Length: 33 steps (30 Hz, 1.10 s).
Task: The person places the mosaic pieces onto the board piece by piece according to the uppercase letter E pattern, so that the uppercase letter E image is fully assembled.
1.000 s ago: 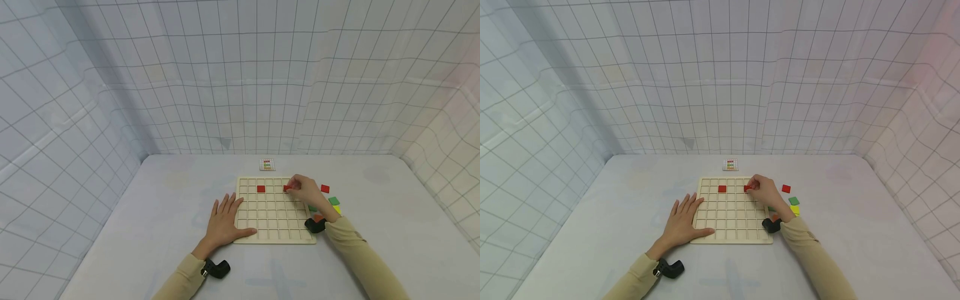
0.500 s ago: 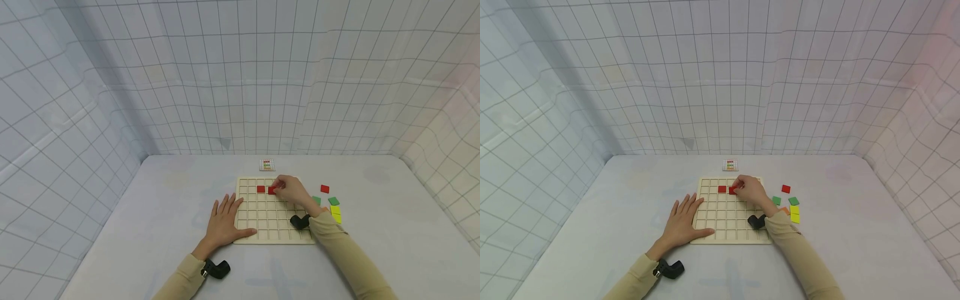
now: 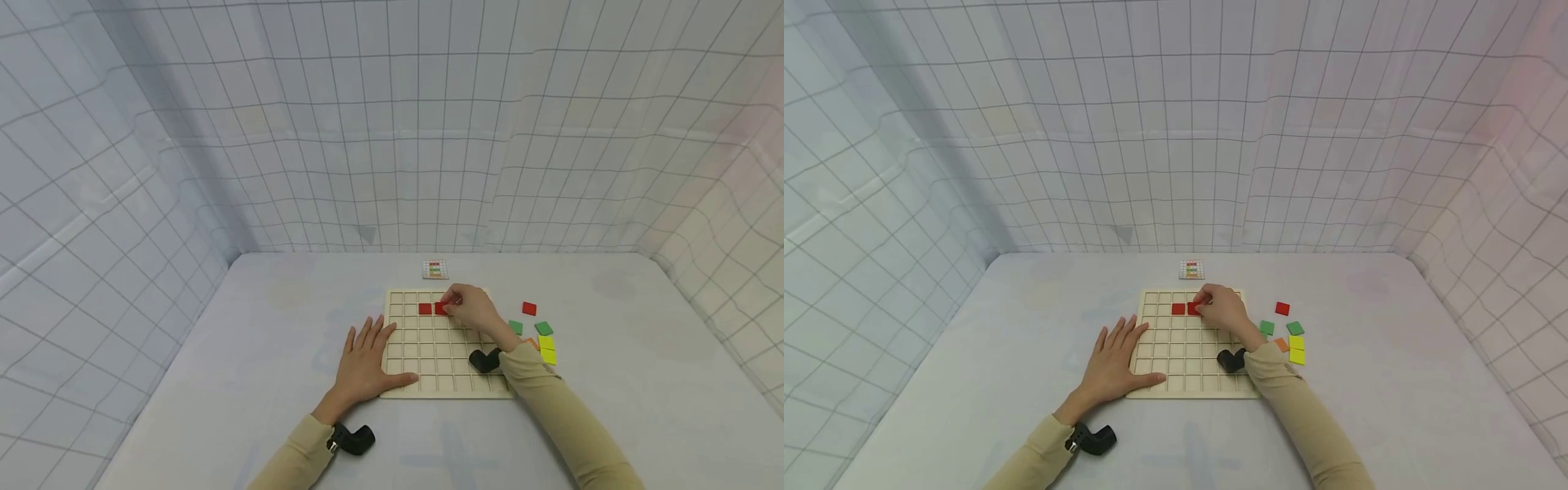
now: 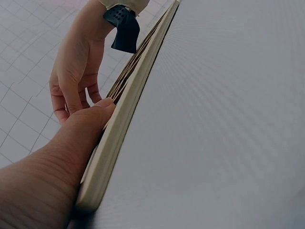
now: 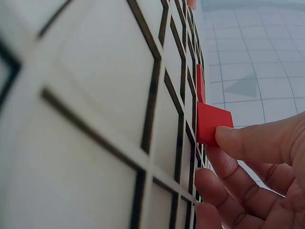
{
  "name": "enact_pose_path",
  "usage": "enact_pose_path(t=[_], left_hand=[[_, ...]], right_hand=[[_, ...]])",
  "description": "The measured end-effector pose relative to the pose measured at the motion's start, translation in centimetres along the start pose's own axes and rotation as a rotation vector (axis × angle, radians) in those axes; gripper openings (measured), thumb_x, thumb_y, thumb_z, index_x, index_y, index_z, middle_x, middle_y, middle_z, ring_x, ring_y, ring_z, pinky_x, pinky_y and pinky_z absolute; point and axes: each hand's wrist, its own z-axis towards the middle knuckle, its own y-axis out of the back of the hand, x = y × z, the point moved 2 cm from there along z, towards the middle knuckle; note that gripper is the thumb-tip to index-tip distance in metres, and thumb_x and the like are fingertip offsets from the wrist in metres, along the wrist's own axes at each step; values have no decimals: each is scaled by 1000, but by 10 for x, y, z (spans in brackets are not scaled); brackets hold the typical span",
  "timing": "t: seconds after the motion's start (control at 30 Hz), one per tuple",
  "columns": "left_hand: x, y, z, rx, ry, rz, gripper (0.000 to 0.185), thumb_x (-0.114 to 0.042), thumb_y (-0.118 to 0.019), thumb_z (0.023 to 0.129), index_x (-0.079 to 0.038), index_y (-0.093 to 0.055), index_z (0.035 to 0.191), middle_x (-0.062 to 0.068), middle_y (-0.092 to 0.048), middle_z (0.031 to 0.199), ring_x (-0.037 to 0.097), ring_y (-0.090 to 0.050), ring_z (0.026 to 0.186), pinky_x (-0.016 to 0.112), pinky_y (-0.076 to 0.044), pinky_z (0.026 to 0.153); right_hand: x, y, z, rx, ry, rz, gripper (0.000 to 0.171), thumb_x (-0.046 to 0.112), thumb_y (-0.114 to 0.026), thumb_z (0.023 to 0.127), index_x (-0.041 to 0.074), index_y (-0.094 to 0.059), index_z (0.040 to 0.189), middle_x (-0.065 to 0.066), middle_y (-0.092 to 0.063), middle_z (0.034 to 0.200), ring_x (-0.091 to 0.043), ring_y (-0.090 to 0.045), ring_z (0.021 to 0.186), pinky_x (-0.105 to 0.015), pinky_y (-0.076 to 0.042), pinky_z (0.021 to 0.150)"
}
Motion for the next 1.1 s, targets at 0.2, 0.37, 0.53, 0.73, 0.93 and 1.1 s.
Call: enact_pose_path(t=[0.2,0.37,0.53,0.73,0.93,1.1], left_hand=[[0,-1,2,14,-2,8,105,-81,-54,70,-17,-30,149,8,-19,155,26,-9,143,47,0,112],[-1,0,2,8,1,4,105,-80,-56,69,-17,-31,149,9,-20,155,26,-9,143,48,0,112],[0,-1,2,7,4,10,105,-80,-56,69,-17,-31,149,9,-20,155,26,-9,143,47,1,112],[2,-2,2,6,0,9,104,-81,-54,69,-18,-30,149,8,-20,155,26,-9,143,48,0,112],[2,-2,1,5,0,8,104,-81,-55,70,-18,-31,149,8,-20,155,26,-9,143,47,1,112],[1,-2,1,6,-4,0,104,-80,-55,70,-17,-31,149,9,-20,155,27,-9,143,48,0,112]], right_hand=[[0,-1,2,2,-7,-11,3,8,-67,87,7,-67,90,-1,-63,82,-18,-59,76,-32,-47,62],[-3,-3,3,-4,10,-55,4,9,-66,87,8,-68,92,-2,-63,86,-19,-59,79,-35,-49,66],[-2,-4,2,-5,43,-85,8,6,-65,87,6,-69,94,-4,-62,89,-20,-58,79,-36,-48,66],[-2,-3,1,6,60,-93,15,4,-63,86,6,-72,98,-4,-61,90,-18,-53,75,-33,-45,64],[-4,-3,0,27,102,-100,21,3,-60,86,4,-72,103,-6,-59,90,-17,-47,71,-31,-41,61],[-4,-3,0,38,132,-109,23,1,-61,84,0,-72,104,-9,-59,92,-19,-48,75,-32,-43,65]])
